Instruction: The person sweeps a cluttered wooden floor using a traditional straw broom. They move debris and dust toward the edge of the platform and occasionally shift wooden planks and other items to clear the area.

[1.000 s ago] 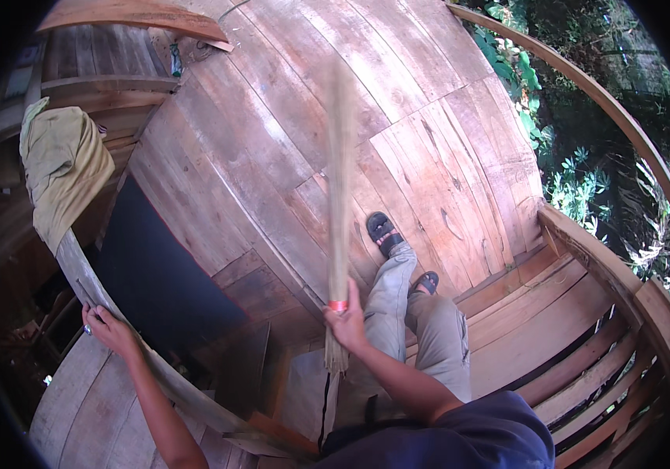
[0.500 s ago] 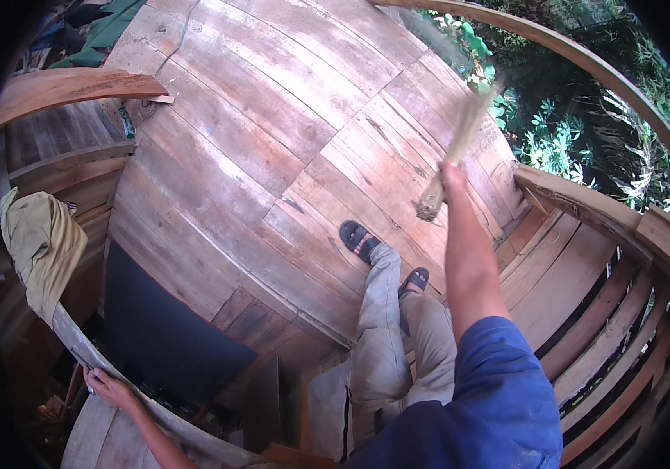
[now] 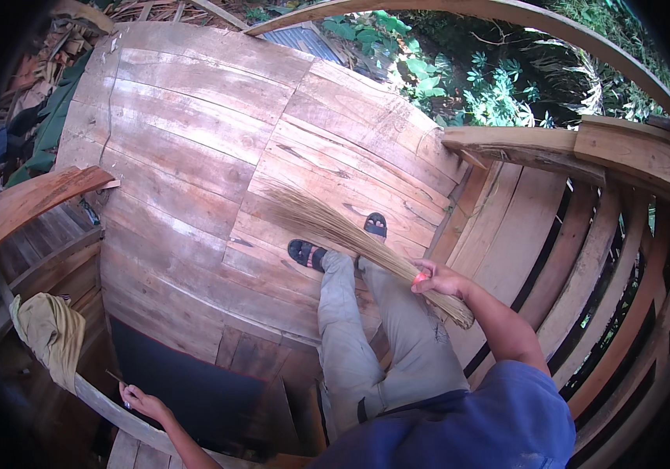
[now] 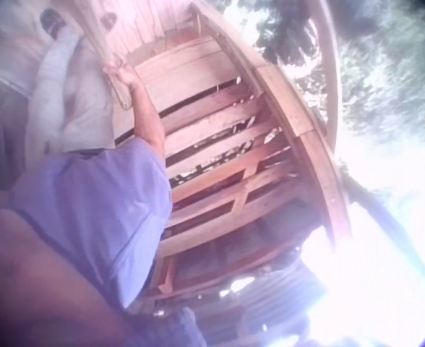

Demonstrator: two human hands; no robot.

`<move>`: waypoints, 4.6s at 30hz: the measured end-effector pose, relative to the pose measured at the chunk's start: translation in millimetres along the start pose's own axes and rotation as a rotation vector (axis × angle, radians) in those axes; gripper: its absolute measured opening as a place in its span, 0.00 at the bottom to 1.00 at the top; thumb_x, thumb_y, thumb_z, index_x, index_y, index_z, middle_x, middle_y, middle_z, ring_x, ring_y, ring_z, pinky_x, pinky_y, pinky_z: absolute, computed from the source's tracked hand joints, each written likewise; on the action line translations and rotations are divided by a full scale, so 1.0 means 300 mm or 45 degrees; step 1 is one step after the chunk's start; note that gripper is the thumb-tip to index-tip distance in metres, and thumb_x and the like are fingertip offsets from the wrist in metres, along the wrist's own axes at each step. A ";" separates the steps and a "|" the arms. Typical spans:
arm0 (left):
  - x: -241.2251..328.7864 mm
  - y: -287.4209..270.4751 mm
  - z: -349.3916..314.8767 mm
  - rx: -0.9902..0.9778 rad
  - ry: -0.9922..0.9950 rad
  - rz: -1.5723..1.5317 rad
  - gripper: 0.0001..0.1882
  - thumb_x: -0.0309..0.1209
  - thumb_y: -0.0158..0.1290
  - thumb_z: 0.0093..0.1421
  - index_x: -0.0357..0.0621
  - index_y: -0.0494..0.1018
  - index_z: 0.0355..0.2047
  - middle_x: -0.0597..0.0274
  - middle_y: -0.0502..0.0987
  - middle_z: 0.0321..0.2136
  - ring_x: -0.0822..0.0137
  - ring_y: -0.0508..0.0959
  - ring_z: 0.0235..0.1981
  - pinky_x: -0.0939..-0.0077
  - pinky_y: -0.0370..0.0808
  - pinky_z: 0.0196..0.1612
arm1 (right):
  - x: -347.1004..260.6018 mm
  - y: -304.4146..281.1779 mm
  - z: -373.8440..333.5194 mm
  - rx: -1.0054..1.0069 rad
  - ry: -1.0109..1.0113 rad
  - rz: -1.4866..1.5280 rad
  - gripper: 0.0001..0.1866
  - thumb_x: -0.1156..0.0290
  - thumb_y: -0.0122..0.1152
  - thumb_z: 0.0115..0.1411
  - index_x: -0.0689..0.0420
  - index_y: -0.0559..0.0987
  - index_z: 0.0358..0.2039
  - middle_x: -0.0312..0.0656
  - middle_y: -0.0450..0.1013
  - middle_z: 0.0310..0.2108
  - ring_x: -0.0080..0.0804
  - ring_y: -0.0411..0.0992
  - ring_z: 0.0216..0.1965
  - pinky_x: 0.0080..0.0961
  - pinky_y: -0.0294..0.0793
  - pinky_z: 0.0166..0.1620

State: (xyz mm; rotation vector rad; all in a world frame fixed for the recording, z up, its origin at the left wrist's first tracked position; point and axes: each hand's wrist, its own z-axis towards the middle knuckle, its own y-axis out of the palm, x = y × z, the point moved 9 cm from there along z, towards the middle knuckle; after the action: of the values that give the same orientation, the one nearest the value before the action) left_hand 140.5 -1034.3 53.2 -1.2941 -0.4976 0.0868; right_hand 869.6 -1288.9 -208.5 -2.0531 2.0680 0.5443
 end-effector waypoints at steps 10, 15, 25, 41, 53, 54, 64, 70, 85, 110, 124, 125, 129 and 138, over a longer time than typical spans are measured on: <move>0.296 0.208 -0.561 -0.575 -0.136 -0.192 0.13 0.29 0.40 0.66 0.28 0.66 0.42 0.48 0.67 0.51 0.59 0.66 0.44 0.66 0.63 0.50 | -0.303 -0.914 -0.138 1.179 -0.412 -0.143 0.41 0.70 0.66 0.47 0.57 0.60 0.63 0.47 0.71 0.49 0.36 0.71 0.47 0.28 0.69 0.51; 0.461 0.259 -0.728 -0.775 -0.276 -0.231 0.09 0.26 0.42 0.65 0.31 0.67 0.39 0.46 0.68 0.48 0.56 0.67 0.45 0.66 0.62 0.53 | -0.154 -0.417 -0.453 0.711 -0.023 0.559 0.44 0.72 0.65 0.52 0.49 0.53 0.67 0.37 0.70 0.38 0.23 0.70 0.34 0.26 0.75 0.32; 0.597 0.517 -0.551 -1.131 0.003 -0.071 0.06 0.25 0.44 0.63 0.34 0.65 0.31 0.51 0.70 0.42 0.61 0.67 0.41 0.69 0.63 0.50 | -0.176 0.131 -0.074 0.715 0.152 2.325 0.15 0.71 0.62 0.56 0.49 0.64 0.39 0.39 0.67 0.26 0.34 0.71 0.26 0.40 0.76 0.28; 1.193 1.085 0.380 -1.615 0.245 -0.073 0.07 0.28 0.44 0.66 0.44 0.66 0.30 0.71 0.65 0.29 0.76 0.61 0.32 0.81 0.61 0.39 | -0.740 0.228 0.079 0.559 -0.389 1.767 0.44 0.73 0.66 0.51 0.53 0.53 0.65 0.41 0.70 0.36 0.26 0.72 0.21 0.26 0.75 0.26; 1.532 1.085 0.242 -1.844 0.492 0.109 0.04 0.28 0.45 0.66 0.42 0.68 0.35 0.72 0.65 0.28 0.77 0.63 0.31 0.81 0.61 0.38 | -0.310 -0.463 0.689 1.380 0.007 1.751 0.22 0.74 0.63 0.45 0.62 0.67 0.41 0.44 0.70 0.31 0.35 0.73 0.31 0.31 0.74 0.34; 1.506 1.096 0.294 -1.814 0.519 0.155 0.04 0.28 0.45 0.66 0.42 0.68 0.35 0.71 0.65 0.28 0.77 0.63 0.32 0.81 0.61 0.38 | -0.360 -0.574 0.666 1.314 0.022 1.361 0.27 0.71 0.65 0.44 0.65 0.66 0.44 0.48 0.71 0.35 0.38 0.73 0.37 0.34 0.74 0.40; 1.514 1.156 0.257 -1.945 0.643 0.188 0.08 0.32 0.47 0.66 0.44 0.67 0.30 0.70 0.67 0.27 0.76 0.63 0.31 0.80 0.62 0.37 | -0.535 0.413 0.054 1.141 -0.199 1.295 0.49 0.73 0.66 0.46 0.55 0.51 0.66 0.50 0.66 0.54 0.40 0.67 0.54 0.33 0.66 0.56; 1.394 1.212 0.412 -1.902 0.628 0.359 0.10 0.36 0.48 0.66 0.45 0.67 0.31 0.69 0.68 0.28 0.74 0.66 0.32 0.79 0.64 0.39 | -0.534 0.578 0.427 1.471 0.106 2.133 0.37 0.76 0.64 0.45 0.57 0.58 0.56 0.40 0.66 0.36 0.32 0.68 0.38 0.31 0.71 0.41; 1.407 1.024 0.444 -1.736 0.572 0.031 0.06 0.30 0.46 0.66 0.43 0.69 0.32 0.67 0.72 0.29 0.75 0.69 0.31 0.79 0.68 0.37 | -0.645 0.726 -0.048 0.696 -0.610 2.164 0.47 0.71 0.68 0.49 0.54 0.51 0.66 0.43 0.68 0.42 0.28 0.72 0.29 0.27 0.76 0.25; 1.571 1.260 0.958 -1.598 0.177 -0.161 0.06 0.30 0.53 0.63 0.43 0.73 0.29 0.74 0.70 0.22 0.79 0.66 0.24 0.83 0.66 0.30 | -1.541 0.119 0.348 0.598 -0.429 1.844 0.24 0.71 0.59 0.53 0.49 0.62 0.50 0.38 0.67 0.26 0.29 0.69 0.16 0.27 0.72 0.17; 1.128 1.131 0.853 -1.392 -0.545 -0.433 0.05 0.29 0.52 0.64 0.42 0.72 0.32 0.72 0.70 0.23 0.80 0.66 0.25 0.84 0.66 0.30 | -1.844 0.650 0.559 -0.609 -0.100 0.793 0.41 0.75 0.64 0.48 0.56 0.58 0.63 0.40 0.69 0.38 0.26 0.71 0.33 0.27 0.73 0.33; 1.119 1.110 0.846 -1.366 -0.559 -0.438 0.05 0.29 0.52 0.64 0.42 0.72 0.32 0.72 0.70 0.23 0.79 0.66 0.25 0.84 0.66 0.31 | -1.880 0.652 0.671 -0.704 -0.057 0.651 0.42 0.73 0.65 0.47 0.57 0.58 0.63 0.41 0.69 0.41 0.28 0.70 0.37 0.29 0.73 0.38; 1.165 0.987 0.829 -1.216 -0.622 -0.462 0.05 0.30 0.52 0.63 0.42 0.72 0.32 0.71 0.70 0.24 0.79 0.68 0.26 0.83 0.68 0.32 | -2.008 0.298 1.152 -0.315 -0.203 -0.238 0.50 0.62 0.71 0.37 0.63 0.60 0.62 0.56 0.63 0.59 0.46 0.62 0.61 0.30 0.62 0.60; 1.059 0.855 0.496 -1.034 -0.954 -0.491 0.04 0.29 0.53 0.62 0.41 0.72 0.33 0.71 0.71 0.23 0.78 0.69 0.25 0.82 0.69 0.31 | -2.301 -0.361 0.719 0.426 -0.461 0.088 0.46 0.71 0.65 0.45 0.54 0.55 0.66 0.48 0.73 0.42 0.36 0.73 0.42 0.28 0.70 0.48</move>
State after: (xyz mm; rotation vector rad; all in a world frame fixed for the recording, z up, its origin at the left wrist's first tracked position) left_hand 418.6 -720.9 -62.4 -1.9164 -1.5279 0.0431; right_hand 971.6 -566.4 -161.7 -1.5713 1.8715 0.4965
